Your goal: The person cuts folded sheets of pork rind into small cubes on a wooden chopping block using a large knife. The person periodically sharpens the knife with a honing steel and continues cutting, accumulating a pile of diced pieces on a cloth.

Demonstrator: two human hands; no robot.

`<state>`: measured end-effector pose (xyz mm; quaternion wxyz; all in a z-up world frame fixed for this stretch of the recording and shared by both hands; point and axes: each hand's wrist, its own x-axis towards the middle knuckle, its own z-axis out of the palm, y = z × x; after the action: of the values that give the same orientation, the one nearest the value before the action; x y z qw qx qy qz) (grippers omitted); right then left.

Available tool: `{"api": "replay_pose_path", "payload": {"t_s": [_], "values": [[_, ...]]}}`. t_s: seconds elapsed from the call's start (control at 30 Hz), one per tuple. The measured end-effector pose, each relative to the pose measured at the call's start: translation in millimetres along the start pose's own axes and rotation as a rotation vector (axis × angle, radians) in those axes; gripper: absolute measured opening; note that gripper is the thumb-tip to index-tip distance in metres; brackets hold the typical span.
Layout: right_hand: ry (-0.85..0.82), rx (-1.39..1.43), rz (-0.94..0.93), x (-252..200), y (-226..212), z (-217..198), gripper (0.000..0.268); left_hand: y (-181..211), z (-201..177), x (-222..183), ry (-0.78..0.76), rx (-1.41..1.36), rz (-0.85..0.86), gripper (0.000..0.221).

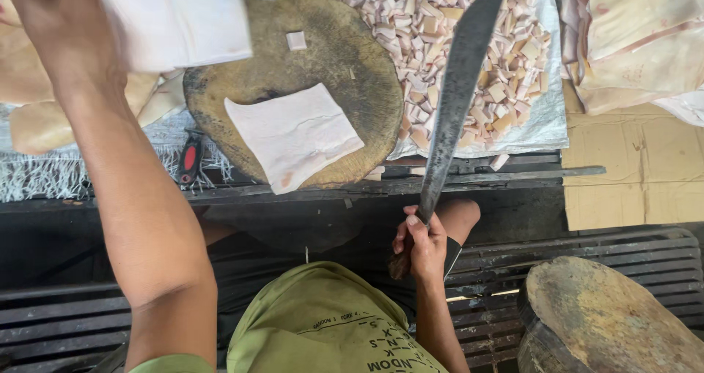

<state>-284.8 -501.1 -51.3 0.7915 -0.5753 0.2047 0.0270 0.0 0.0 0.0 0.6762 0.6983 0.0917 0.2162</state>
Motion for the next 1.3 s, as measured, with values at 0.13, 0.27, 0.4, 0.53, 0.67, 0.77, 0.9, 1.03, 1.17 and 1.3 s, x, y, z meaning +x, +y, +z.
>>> {"api": "replay_pose_path", "payload": {"t_s": [0.13,0.27,0.4,0.53,0.67,0.77,0.9,1.03,1.17,1.3], "values": [[-0.057,0.015,0.069,8,7,17,0.028,-44,-6,-88,-0.024,0.554,-0.041,0.069],[-0.091,0.013,0.165,17,18,25,0.025,-46,56,-199,-0.221,1.019,-0.170,0.091],[-0.108,-0.105,0.172,25,29,24,0.025,-19,85,-238,-0.190,1.120,0.008,0.089],[-0.180,-0.112,0.086,33,33,22,0.035,-15,95,-223,-0.188,0.982,-0.108,0.064],[-0.195,-0.066,0.193,48,27,30,0.028,-20,118,-221,-0.266,0.821,-0.089,0.045],[-0.181,0.058,0.279,51,23,32,0.025,-19,144,-223,-0.258,0.569,-0.126,0.049],[-0.066,-0.049,0.169,49,15,34,0.013,-5,174,-219,-0.243,0.112,-0.108,0.055],[-0.083,-0.223,-0.224,44,-3,19,0.021,6,186,-220,-0.320,-0.372,-0.254,0.056],[-0.057,-0.356,-0.389,32,-24,6,0.015,10,166,-217,-0.318,-0.573,-0.447,0.057],[-0.025,-0.597,-0.366,10,-25,5,0.026,6,115,-230,-0.399,-0.082,-0.329,0.060]]}}
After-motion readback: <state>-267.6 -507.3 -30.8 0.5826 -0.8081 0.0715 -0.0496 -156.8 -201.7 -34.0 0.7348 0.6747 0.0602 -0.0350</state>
